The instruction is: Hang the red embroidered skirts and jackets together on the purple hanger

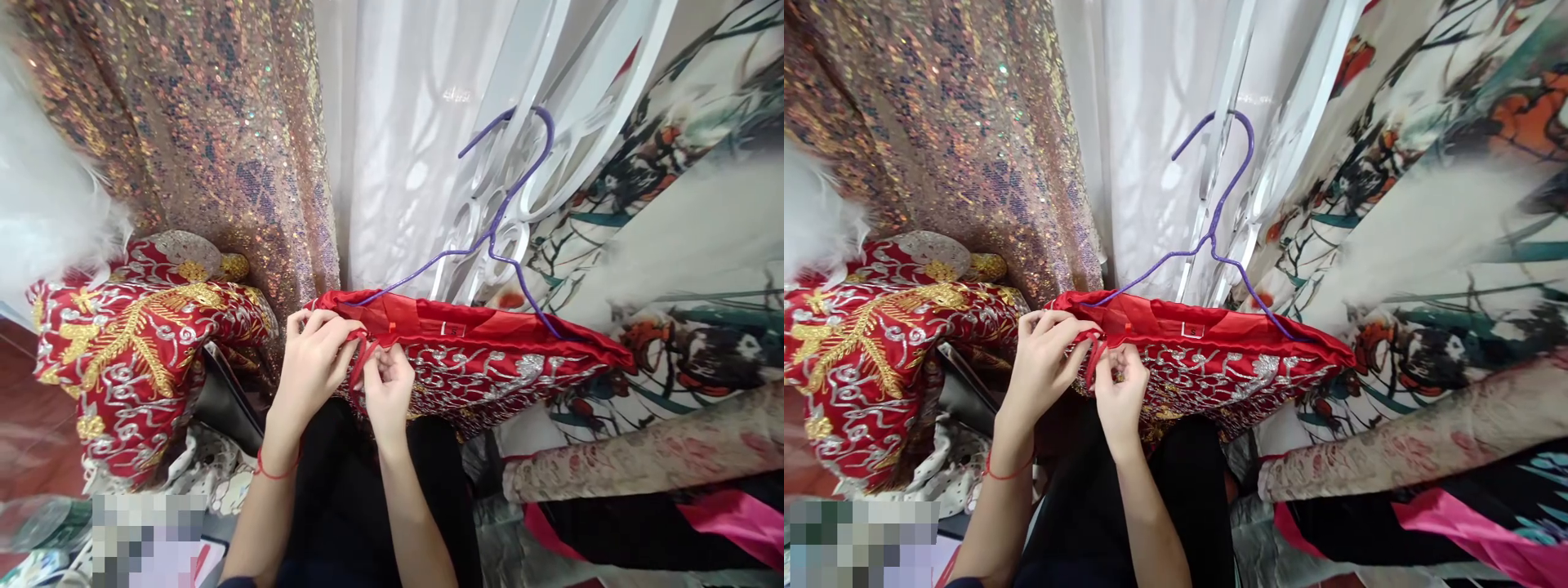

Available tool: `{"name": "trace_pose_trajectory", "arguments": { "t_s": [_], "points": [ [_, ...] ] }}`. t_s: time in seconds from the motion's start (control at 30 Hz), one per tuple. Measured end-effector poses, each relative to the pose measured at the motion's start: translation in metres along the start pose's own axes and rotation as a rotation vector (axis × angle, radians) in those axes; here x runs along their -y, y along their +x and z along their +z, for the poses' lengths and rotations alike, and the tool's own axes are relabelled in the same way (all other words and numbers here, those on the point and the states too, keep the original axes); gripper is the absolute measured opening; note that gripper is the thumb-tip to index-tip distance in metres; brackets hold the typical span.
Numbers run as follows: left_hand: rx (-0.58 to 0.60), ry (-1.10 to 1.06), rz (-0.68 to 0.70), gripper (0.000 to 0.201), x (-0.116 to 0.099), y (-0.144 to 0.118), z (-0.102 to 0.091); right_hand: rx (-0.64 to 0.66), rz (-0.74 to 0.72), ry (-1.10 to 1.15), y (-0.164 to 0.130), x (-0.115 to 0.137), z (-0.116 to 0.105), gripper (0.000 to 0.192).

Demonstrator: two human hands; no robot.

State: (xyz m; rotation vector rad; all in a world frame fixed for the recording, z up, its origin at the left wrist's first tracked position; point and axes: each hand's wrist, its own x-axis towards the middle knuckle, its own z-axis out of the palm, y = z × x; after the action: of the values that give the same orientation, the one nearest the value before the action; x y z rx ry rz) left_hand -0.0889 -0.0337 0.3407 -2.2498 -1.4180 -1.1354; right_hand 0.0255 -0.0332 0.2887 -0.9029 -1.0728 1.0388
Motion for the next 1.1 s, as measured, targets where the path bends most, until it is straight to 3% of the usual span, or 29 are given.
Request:
{"name": "trace_pose_trajectory", "arguments": {
  "t_s": [0.3, 0.53, 0.8, 0.87, 0.97, 1.1],
  "points": [
    [-0.063, -0.063, -0.078, 0.017, -0.003, -0.002, 0.008, -0.073, 0.022, 0.028, -0.005, -0.006, 0.001, 0.028],
    [-0.073, -0.066, -0.049, 0.019, -0.005, -0.006, 0.009, -0.127, -0.001, 0.03, -0.006, -0.002, -0.003, 0.026],
    [-0.151, -0.025, 0.015, 0.018, -0.005, -0.012, 0.011, -0.255, 0.06, 0.165, -0.009, -0.019, 0.006, 0.041],
    [-0.124, -0.05, 0.011, 0.019, -0.005, -0.011, 0.009, -0.259, 0.083, 0.192, -0.01, -0.019, 0.008, 0.041],
    [0.026, -0.117, 0.025, 0.022, -0.009, -0.009, -0.001, -0.241, 0.037, 0.172, -0.009, -0.016, 0.006, 0.034],
    [0.171, -0.175, 0.056, 0.047, -0.012, -0.009, -0.011, -0.207, 0.03, 0.153, -0.003, -0.015, 0.001, 0.025]
  ]
}}
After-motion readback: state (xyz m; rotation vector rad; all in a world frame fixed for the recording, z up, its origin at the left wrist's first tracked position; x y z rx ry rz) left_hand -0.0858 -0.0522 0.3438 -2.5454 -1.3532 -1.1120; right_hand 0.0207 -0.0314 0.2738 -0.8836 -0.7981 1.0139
